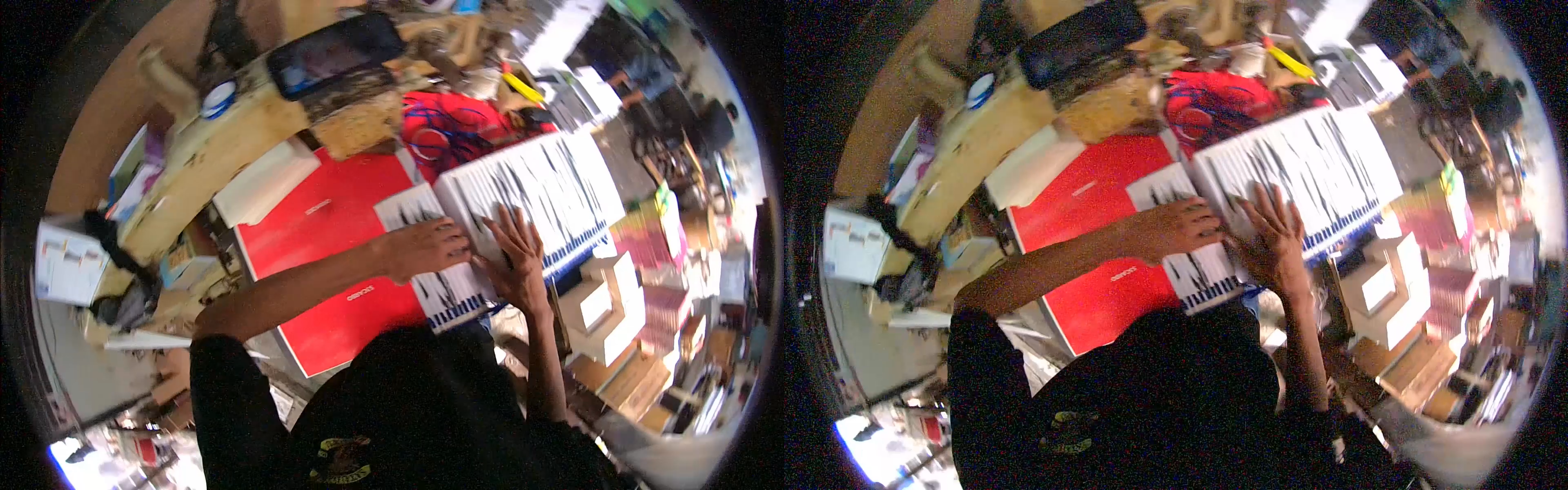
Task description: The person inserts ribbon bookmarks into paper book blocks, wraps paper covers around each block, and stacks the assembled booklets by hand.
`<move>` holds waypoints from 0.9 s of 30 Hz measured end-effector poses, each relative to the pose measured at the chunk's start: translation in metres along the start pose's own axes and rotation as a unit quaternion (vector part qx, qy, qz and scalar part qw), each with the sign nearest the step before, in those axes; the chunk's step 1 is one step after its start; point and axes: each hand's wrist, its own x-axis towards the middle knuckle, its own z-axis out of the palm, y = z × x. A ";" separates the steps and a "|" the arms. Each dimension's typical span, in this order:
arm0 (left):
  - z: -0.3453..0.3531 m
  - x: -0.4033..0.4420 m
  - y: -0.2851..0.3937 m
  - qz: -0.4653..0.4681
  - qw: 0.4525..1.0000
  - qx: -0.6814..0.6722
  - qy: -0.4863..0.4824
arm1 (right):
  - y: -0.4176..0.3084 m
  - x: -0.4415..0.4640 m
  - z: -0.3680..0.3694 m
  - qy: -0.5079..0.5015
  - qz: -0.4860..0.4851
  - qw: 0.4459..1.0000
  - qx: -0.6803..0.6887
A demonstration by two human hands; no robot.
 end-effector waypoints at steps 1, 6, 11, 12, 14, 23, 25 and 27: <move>0.004 0.000 0.003 -0.025 1.000 0.001 -0.004 | -0.004 0.001 -0.005 -0.004 -0.005 1.000 -0.002; 0.032 -0.051 0.036 -0.166 0.974 -0.066 0.137 | -0.003 0.002 -0.003 -0.011 -0.014 1.000 -0.025; 0.043 -0.145 0.086 -0.517 0.691 -0.402 0.306 | -0.002 0.002 -0.002 0.002 -0.031 0.999 -0.021; 0.029 -0.161 0.092 -0.574 0.653 -0.376 0.319 | 0.001 0.002 -0.001 -0.017 -0.021 0.999 -0.033; 0.086 -0.191 0.110 -0.632 0.381 -0.520 0.430 | -0.002 0.002 0.001 -0.009 -0.020 0.999 -0.039; 0.173 -0.264 0.156 -0.515 0.044 -0.679 0.522 | -0.002 0.001 0.004 -0.013 -0.035 0.997 -0.061; 0.172 -0.264 0.154 -0.518 0.046 -0.691 0.502 | 0.003 0.002 0.005 -0.007 -0.048 0.995 -0.084; 0.180 -0.266 0.158 -0.600 0.092 -0.627 0.488 | 0.006 0.003 0.010 -0.004 -0.058 0.996 -0.074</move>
